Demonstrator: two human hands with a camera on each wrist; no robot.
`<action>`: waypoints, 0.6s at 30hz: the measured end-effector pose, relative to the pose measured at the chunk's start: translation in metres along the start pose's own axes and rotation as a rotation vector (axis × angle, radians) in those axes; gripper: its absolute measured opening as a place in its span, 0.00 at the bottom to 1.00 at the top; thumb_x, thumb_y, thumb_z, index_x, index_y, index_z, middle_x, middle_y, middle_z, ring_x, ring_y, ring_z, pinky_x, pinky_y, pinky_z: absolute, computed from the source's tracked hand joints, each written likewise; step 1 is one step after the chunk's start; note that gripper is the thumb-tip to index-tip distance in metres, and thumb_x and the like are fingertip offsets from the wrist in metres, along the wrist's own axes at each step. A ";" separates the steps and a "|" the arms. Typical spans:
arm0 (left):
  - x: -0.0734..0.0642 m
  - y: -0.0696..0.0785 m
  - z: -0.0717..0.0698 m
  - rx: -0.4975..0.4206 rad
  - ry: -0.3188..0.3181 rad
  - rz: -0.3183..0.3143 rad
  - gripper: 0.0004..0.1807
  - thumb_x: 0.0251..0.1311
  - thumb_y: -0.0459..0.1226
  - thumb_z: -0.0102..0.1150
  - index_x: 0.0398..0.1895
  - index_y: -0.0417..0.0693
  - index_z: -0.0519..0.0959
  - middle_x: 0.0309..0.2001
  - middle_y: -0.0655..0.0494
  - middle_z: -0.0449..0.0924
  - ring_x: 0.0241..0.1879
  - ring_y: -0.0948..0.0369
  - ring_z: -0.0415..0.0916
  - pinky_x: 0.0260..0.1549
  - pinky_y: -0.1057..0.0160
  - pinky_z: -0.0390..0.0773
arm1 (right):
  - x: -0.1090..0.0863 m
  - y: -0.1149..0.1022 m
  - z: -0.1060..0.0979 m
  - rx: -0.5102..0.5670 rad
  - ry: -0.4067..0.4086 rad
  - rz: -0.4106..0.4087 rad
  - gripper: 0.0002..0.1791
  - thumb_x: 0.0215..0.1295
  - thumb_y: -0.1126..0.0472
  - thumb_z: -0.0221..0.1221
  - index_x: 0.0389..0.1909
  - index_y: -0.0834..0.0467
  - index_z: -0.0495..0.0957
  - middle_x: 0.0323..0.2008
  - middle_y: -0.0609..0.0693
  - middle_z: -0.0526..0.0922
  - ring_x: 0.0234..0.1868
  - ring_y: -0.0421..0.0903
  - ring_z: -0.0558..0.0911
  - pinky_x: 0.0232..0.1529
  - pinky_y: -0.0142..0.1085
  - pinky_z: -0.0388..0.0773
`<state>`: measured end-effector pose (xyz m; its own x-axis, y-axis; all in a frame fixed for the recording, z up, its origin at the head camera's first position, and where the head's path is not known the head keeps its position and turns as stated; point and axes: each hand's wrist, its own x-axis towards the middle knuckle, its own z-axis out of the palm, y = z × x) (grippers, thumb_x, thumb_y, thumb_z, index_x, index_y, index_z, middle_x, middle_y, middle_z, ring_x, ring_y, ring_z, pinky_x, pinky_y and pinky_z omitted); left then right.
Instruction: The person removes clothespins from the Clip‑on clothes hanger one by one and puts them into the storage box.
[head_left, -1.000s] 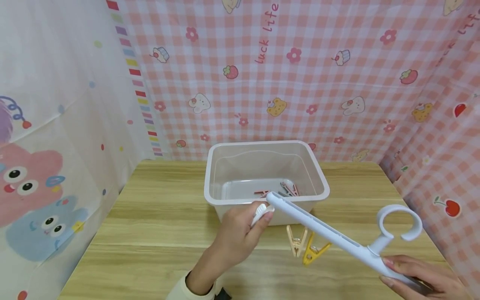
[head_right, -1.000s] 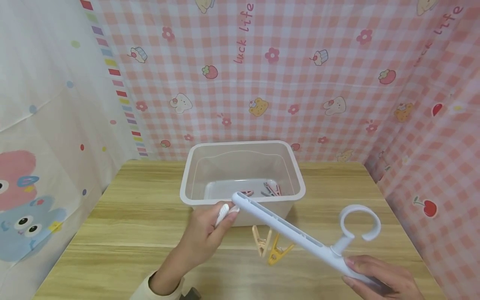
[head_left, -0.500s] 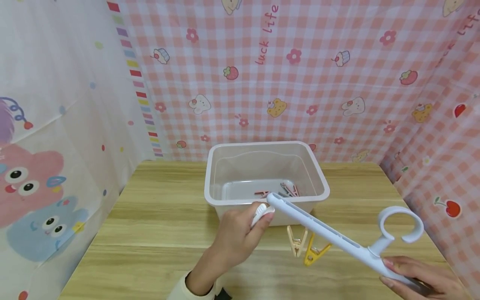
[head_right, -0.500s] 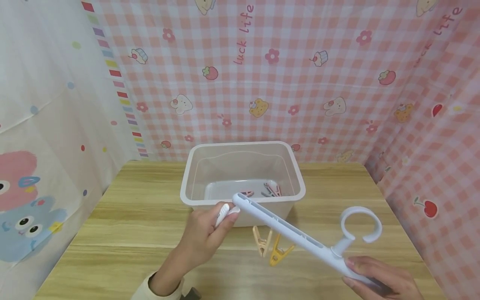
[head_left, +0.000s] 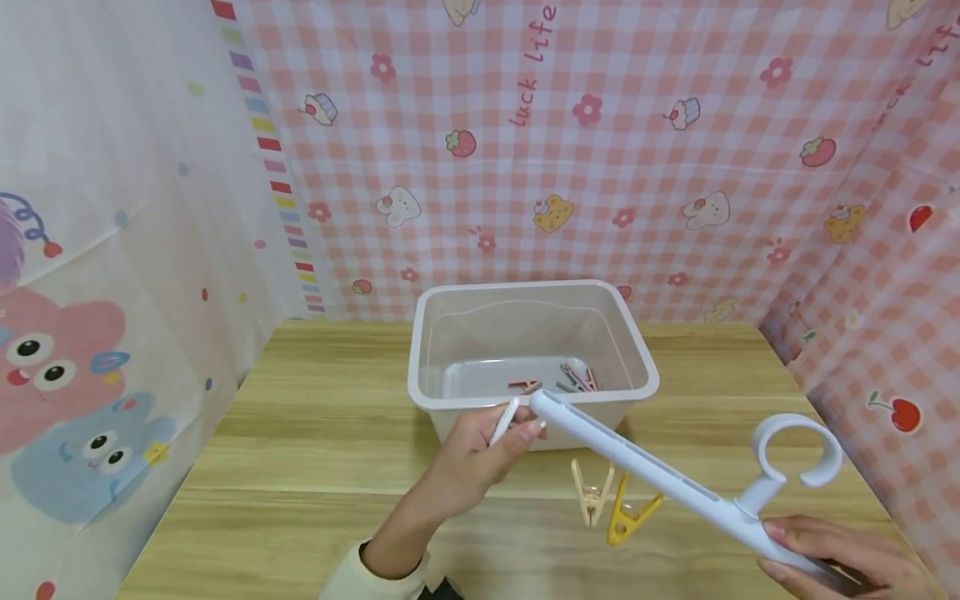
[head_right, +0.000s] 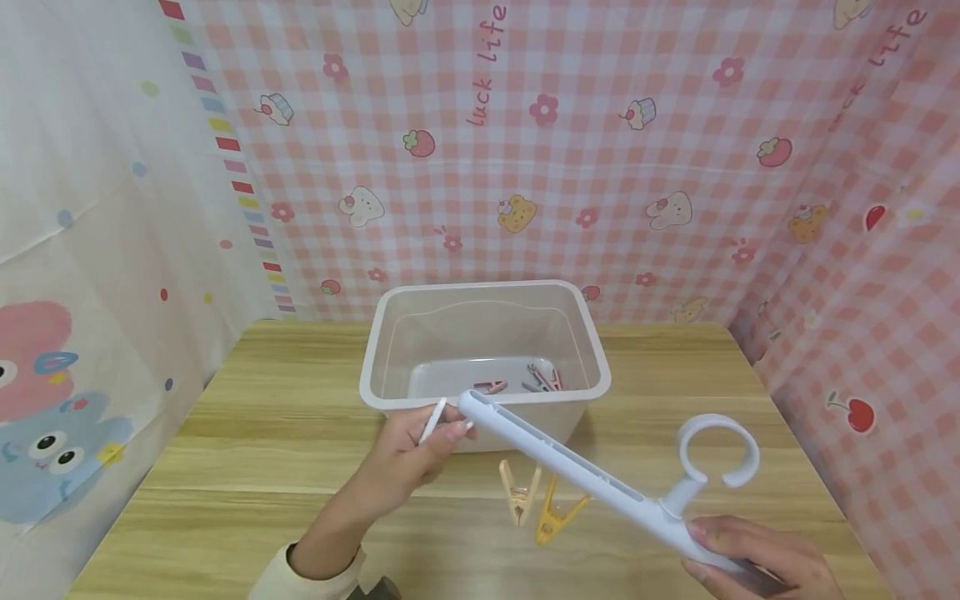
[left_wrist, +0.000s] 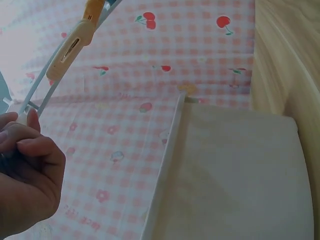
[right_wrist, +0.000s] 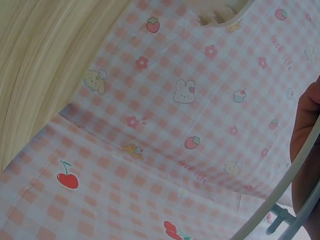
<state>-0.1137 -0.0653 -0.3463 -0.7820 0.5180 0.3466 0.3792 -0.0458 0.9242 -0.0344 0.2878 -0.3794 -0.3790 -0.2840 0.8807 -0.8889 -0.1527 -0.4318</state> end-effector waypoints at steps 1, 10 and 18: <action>0.000 0.000 0.000 -0.039 -0.011 -0.012 0.15 0.76 0.35 0.48 0.42 0.27 0.78 0.14 0.62 0.58 0.14 0.73 0.53 0.12 0.72 0.53 | 0.000 0.000 0.000 0.009 0.000 -0.004 0.17 0.55 0.81 0.67 0.40 0.91 0.75 0.38 0.59 0.83 0.34 0.41 0.76 0.23 0.21 0.65; 0.000 -0.007 0.001 -0.340 -0.073 -0.060 0.24 0.77 0.40 0.46 0.44 0.17 0.69 0.13 0.70 0.58 0.13 0.72 0.52 0.12 0.72 0.51 | -0.005 -0.001 0.007 -0.058 0.091 0.044 0.17 0.50 0.80 0.71 0.36 0.89 0.77 0.46 0.63 0.89 0.44 0.44 0.87 0.36 0.23 0.80; 0.003 -0.002 0.002 -0.198 -0.011 -0.090 0.21 0.77 0.39 0.47 0.44 0.21 0.74 0.14 0.68 0.57 0.12 0.73 0.54 0.10 0.72 0.53 | -0.014 -0.003 -0.007 -0.067 -0.012 0.128 0.19 0.51 0.78 0.71 0.40 0.87 0.78 0.51 0.59 0.88 0.46 0.41 0.86 0.34 0.22 0.79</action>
<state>-0.1158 -0.0616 -0.3474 -0.8026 0.5367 0.2605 0.2029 -0.1650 0.9652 -0.0283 0.2985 -0.3891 -0.4881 -0.3083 0.8166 -0.8486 -0.0513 -0.5266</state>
